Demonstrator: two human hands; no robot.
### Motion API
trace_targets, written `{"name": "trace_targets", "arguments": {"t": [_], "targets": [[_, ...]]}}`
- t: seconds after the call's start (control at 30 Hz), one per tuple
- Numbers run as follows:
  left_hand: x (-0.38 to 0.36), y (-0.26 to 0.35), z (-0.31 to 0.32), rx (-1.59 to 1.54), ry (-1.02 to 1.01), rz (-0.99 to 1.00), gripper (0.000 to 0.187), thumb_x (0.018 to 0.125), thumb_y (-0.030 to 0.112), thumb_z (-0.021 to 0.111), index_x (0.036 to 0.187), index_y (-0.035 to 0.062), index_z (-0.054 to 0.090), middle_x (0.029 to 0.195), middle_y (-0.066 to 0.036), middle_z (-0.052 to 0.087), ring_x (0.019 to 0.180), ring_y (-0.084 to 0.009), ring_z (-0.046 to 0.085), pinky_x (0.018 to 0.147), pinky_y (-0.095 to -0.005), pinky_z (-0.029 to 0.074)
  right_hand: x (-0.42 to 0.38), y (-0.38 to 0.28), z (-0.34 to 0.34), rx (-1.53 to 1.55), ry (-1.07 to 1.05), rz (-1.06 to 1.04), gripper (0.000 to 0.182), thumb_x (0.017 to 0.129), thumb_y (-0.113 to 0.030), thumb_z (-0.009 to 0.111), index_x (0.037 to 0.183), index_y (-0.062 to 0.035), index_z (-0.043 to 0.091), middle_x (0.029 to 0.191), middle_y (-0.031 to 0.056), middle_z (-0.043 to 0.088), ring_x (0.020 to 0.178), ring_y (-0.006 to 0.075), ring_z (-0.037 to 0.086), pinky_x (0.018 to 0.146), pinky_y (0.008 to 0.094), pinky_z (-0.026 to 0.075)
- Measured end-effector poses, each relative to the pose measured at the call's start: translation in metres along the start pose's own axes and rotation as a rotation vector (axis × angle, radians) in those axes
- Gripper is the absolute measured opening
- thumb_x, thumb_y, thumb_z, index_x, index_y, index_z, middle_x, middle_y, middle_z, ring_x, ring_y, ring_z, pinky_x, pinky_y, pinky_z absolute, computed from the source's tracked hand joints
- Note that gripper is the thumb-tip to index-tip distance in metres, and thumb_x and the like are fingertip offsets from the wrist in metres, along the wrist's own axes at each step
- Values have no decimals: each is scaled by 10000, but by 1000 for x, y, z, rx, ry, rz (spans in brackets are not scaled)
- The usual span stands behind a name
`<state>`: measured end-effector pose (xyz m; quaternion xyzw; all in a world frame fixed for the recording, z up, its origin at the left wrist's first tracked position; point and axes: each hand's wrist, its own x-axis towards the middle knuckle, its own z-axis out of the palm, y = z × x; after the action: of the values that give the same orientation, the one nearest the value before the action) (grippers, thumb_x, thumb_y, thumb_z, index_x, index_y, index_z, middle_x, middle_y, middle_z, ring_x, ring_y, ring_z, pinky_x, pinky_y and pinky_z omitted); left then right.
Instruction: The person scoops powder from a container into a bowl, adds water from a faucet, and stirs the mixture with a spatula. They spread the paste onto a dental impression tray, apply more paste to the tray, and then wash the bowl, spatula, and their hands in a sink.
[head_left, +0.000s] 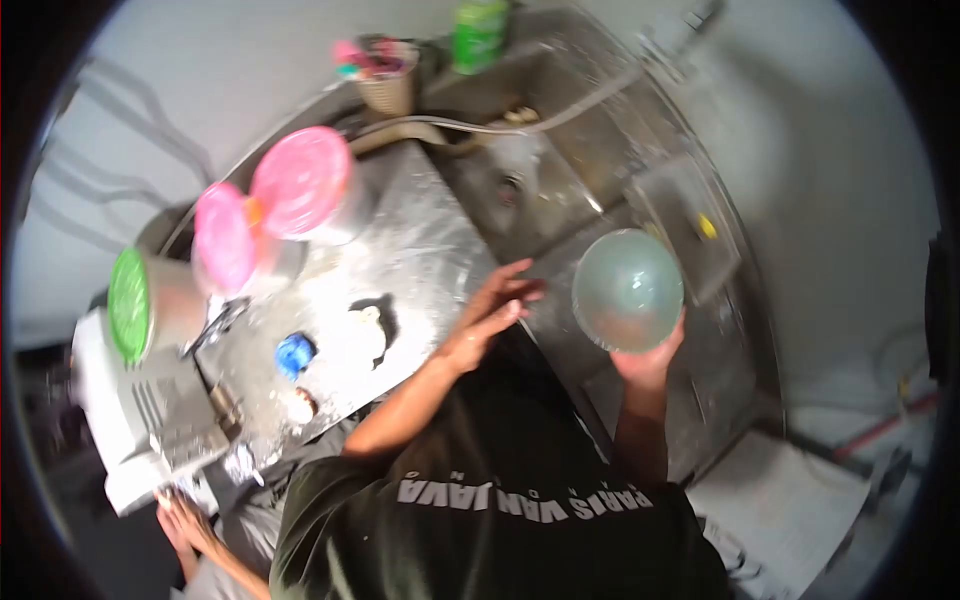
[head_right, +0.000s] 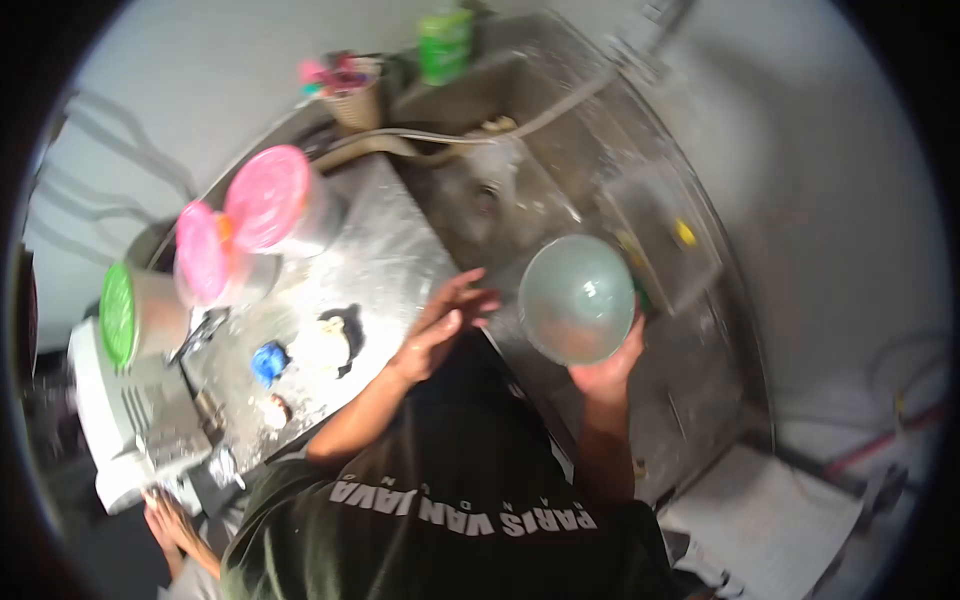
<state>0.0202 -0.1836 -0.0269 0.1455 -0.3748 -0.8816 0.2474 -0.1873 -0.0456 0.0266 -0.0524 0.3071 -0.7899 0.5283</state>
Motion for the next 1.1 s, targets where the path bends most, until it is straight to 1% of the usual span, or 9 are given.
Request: {"name": "trace_targets", "arguments": {"t": [0.07,0.17,0.2,0.27,0.4,0.53,0.63,0.77,1.1], "targets": [[0,-3,5,-263,6,33,758,922,402,646,1507,65,302,1388,-100,488,1299,-206,442,1088,-401,343,22,51,-5,-42,-82,133,590,1004,-534,372,1356,-82,512,1308,107,573,1226,306,525,1005,473,444],[-16,8,-10,-439,289,-72,646,897,344,617,1416,15,419,1369,-150,515,1260,-296,500,1064,-456,398,49,90,26,-790,15,196,520,1011,-471,431,1284,-49,562,1240,119,600,1125,240,561,925,402,455],[-24,11,-26,-527,328,-75,614,879,328,607,1378,1,463,1336,-177,542,1228,-319,532,1043,-474,423,65,89,34,-1165,-66,154,486,1005,-439,484,1264,-38,572,1221,120,604,1086,217,570,876,383,470],[-45,30,-45,-605,362,18,538,831,243,586,1301,-13,527,1272,-190,582,1161,-344,576,1019,-498,442,86,94,78,-1587,-58,-298,403,907,-250,703,1239,-47,597,1126,98,618,971,173,588,727,313,495],[-81,42,-71,-549,508,116,531,806,192,578,1290,-15,509,1220,-193,589,1137,-364,585,1022,-536,444,161,107,132,-1442,-448,-263,313,907,-214,704,1155,-28,658,979,52,664,844,138,601,722,278,481],[-88,45,-76,-565,570,156,521,809,170,575,1291,-13,501,1204,-196,590,1133,-376,585,1026,-534,448,212,164,199,-1526,-483,-159,313,909,-253,686,1090,3,687,921,96,692,771,172,625,731,315,496],[-85,54,-68,-605,568,196,573,815,103,554,1370,19,438,1238,-157,550,1148,-291,568,960,-470,512,235,210,220,-1508,-584,-232,291,895,-221,686,1071,10,694,928,129,701,754,195,645,718,319,503],[-83,57,-66,-560,578,251,644,794,82,535,1422,56,394,1291,-140,504,1178,-276,533,949,-453,520,244,237,209,-1451,-487,-473,230,885,-143,673,1044,21,691,904,130,691,732,170,635,680,307,508],[-92,47,-72,-532,647,259,606,827,152,557,1412,72,419,1265,-114,515,1115,-257,549,901,-427,538,223,169,238,-563,-132,-143,166,906,-56,642,1061,2,638,990,91,659,819,152,637,718,274,516]]}}
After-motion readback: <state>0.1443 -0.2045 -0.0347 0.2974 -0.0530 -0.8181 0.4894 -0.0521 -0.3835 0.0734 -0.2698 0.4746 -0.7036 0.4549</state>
